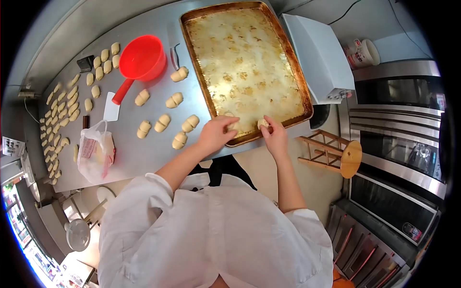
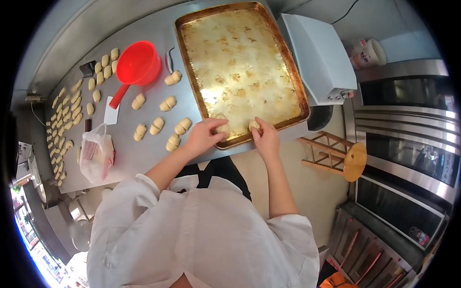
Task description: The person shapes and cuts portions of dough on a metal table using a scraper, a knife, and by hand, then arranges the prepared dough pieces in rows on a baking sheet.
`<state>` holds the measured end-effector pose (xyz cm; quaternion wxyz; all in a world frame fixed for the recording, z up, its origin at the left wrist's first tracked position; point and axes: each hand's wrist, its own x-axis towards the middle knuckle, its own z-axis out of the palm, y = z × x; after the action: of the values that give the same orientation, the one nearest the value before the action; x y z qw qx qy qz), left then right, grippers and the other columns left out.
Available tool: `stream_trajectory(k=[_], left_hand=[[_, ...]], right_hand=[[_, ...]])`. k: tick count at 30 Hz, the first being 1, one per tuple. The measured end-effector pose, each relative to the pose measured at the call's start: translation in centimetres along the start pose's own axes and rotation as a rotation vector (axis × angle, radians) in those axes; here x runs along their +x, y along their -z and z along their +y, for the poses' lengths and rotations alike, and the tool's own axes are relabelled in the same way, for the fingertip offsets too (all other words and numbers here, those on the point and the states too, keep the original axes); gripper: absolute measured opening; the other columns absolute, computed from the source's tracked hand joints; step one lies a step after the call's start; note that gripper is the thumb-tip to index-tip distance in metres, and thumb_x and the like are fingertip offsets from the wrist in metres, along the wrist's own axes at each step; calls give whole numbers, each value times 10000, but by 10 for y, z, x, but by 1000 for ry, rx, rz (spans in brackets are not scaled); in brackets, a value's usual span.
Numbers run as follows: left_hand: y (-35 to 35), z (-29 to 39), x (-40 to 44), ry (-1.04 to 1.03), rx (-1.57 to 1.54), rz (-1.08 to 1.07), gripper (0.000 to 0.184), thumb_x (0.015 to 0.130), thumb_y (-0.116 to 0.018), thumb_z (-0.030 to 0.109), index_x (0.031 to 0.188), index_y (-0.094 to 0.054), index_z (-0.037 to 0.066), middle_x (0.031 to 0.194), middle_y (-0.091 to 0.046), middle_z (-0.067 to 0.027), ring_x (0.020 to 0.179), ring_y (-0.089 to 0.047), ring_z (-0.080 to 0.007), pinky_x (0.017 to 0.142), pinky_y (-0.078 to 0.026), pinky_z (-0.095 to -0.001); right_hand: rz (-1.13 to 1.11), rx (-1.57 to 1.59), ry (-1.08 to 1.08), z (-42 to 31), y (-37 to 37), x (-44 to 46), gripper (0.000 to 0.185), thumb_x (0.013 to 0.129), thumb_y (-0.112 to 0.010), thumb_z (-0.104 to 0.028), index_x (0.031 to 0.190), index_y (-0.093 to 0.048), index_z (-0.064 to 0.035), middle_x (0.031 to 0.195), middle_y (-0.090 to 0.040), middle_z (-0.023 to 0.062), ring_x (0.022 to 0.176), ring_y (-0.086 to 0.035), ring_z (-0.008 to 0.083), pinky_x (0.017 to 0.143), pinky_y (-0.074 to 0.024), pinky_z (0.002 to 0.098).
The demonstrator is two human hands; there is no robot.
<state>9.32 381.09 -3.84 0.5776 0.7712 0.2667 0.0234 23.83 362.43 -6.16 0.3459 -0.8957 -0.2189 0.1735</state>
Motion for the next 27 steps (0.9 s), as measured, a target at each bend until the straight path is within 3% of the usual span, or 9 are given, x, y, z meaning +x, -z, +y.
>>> stream_trajectory(k=[3,7,12,15,17,20,23,25,27], left_hand=[[-42,-7,24,-274,398,-38,332,797,-692,186,1118,-681,105,1021,-674,-92,875,-658,-290,760,-551,-369],[-75,-22,41,-342,539,48,300,793,-686,176,1087,-678,115,971,-667,-97,859,-661,-277,731,-549,-379],[-80,-27,47,-337,834,-78,288,753,-730,197,1019,-663,108,917,-642,-71,816,-655,-272,709,-534,-392],[-80,-27,46,-394,792,-7,330,738,-751,221,1035,-664,106,971,-628,-58,847,-653,-271,747,-530,-386],[-82,-26,45,-364,750,1,346,734,-755,223,1046,-663,104,1000,-620,-62,864,-649,-270,759,-528,-385],[-77,-20,39,-282,724,-3,425,719,-766,224,1111,-654,100,1065,-609,-80,907,-640,-273,771,-528,-387],[-70,-20,30,-380,570,109,514,704,-772,222,1181,-632,93,1096,-615,-85,935,-638,-286,783,-531,-401],[-45,-13,14,-354,546,119,508,710,-758,207,1187,-628,90,1097,-616,-97,971,-628,-289,810,-523,-400],[-18,-21,-6,-267,491,111,518,739,-746,211,1222,-607,85,1108,-619,-119,1032,-605,-305,856,-511,-409]], right_hand=[[-11,-125,203,16,6,12,368,816,-723,-183,1166,-681,-78,877,-668,142,783,-636,296,748,-522,384],[9,-269,361,20,3,25,360,770,-739,-167,1119,-695,-88,874,-670,135,814,-638,320,744,-518,419],[-11,-341,416,29,-8,37,314,733,-755,-169,1032,-705,-91,845,-666,113,802,-641,313,726,-515,419],[-75,-413,342,24,-6,38,312,714,-777,-211,998,-708,-99,854,-650,100,835,-632,304,735,-511,419],[16,-420,379,20,-4,36,341,692,-798,-256,988,-712,-108,885,-636,98,891,-619,295,755,-507,421],[-40,-401,361,22,-7,37,361,677,-810,-278,978,-712,-106,928,-623,108,919,-605,295,773,-503,420],[-117,-389,324,17,-5,37,443,691,-809,-281,1068,-686,-85,995,-627,131,957,-610,322,822,-506,432],[-128,-376,289,8,-4,35,553,731,-786,-265,1219,-614,-70,1062,-627,166,1004,-605,346,873,-500,444],[-56,-381,367,-5,-10,32,545,745,-772,-245,1230,-601,-66,1059,-624,165,1004,-602,346,869,-500,444]])
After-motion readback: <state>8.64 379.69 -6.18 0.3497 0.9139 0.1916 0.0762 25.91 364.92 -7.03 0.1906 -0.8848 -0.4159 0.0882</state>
